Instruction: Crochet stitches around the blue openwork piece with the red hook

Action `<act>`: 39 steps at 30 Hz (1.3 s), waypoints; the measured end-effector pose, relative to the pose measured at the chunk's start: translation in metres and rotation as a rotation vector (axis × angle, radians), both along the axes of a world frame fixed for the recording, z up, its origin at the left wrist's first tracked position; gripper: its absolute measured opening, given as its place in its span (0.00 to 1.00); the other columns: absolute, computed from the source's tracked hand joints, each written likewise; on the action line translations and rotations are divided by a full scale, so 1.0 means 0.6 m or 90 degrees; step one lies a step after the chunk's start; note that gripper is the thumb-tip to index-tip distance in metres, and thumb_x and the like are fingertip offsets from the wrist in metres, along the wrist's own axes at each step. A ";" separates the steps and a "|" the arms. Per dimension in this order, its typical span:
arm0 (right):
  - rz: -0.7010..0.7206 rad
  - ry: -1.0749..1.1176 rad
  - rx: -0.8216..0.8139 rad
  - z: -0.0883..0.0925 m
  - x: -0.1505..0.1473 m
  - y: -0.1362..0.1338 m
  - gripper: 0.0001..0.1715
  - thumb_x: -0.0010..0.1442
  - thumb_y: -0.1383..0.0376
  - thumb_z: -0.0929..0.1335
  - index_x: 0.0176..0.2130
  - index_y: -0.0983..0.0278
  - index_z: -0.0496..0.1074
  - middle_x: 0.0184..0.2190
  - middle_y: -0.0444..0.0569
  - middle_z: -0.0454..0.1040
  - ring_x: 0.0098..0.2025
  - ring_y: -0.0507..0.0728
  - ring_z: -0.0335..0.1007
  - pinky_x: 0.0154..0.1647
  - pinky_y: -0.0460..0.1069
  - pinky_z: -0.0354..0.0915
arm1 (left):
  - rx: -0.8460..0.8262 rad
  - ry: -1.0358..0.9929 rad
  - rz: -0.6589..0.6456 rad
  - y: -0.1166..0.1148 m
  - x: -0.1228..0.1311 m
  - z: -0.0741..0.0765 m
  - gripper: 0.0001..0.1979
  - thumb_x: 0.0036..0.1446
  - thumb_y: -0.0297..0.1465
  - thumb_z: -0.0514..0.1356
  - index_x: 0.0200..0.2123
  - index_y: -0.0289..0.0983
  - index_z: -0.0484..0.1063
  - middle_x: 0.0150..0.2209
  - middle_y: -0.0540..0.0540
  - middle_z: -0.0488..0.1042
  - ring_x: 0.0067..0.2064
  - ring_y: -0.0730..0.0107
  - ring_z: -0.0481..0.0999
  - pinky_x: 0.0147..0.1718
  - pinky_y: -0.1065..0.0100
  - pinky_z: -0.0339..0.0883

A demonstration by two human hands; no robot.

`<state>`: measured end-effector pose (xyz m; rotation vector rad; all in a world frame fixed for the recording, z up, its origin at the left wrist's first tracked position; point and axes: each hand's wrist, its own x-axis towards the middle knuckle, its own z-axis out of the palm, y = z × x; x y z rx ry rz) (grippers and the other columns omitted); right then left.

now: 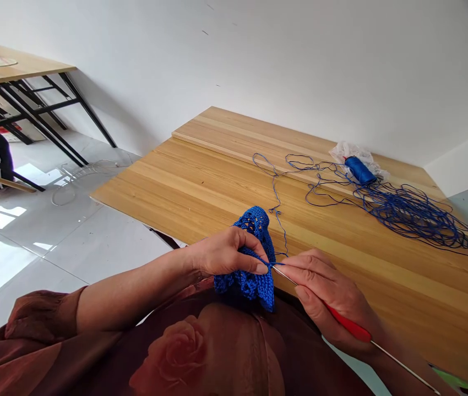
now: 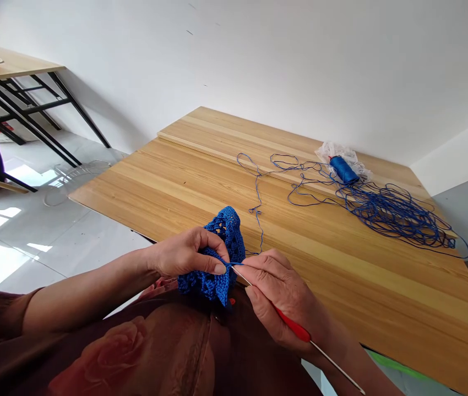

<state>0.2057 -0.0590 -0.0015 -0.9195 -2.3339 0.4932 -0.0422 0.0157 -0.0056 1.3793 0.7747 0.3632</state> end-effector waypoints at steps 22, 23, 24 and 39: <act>-0.239 0.254 -0.102 -0.027 -0.046 -0.016 0.12 0.70 0.64 0.64 0.42 0.58 0.78 0.38 0.46 0.79 0.41 0.54 0.76 0.43 0.49 0.71 | 0.297 0.063 0.007 -0.042 -0.009 0.019 0.14 0.60 0.37 0.65 0.45 0.36 0.78 0.42 0.46 0.82 0.42 0.65 0.79 0.43 0.69 0.68; -0.252 0.253 -0.103 -0.027 -0.047 -0.019 0.11 0.70 0.64 0.64 0.42 0.57 0.78 0.38 0.45 0.79 0.41 0.54 0.76 0.43 0.48 0.70 | 0.340 0.088 0.000 -0.042 -0.014 0.021 0.15 0.61 0.39 0.64 0.47 0.37 0.78 0.43 0.45 0.82 0.43 0.64 0.79 0.44 0.69 0.68; -0.263 0.246 -0.099 -0.027 -0.046 -0.022 0.11 0.70 0.63 0.65 0.43 0.57 0.78 0.39 0.45 0.79 0.41 0.54 0.76 0.44 0.48 0.70 | 0.382 0.117 -0.009 -0.041 -0.020 0.022 0.16 0.61 0.40 0.63 0.48 0.38 0.78 0.44 0.45 0.82 0.45 0.63 0.79 0.45 0.68 0.67; -0.502 0.272 -0.175 -0.029 -0.013 -0.057 0.19 0.66 0.50 0.67 0.43 0.59 0.80 0.39 0.49 0.81 0.30 0.54 0.76 0.31 0.47 0.74 | 0.659 0.131 -0.050 -0.034 -0.079 -0.067 0.25 0.57 0.35 0.69 0.56 0.39 0.69 0.61 0.36 0.71 0.62 0.52 0.69 0.61 0.51 0.64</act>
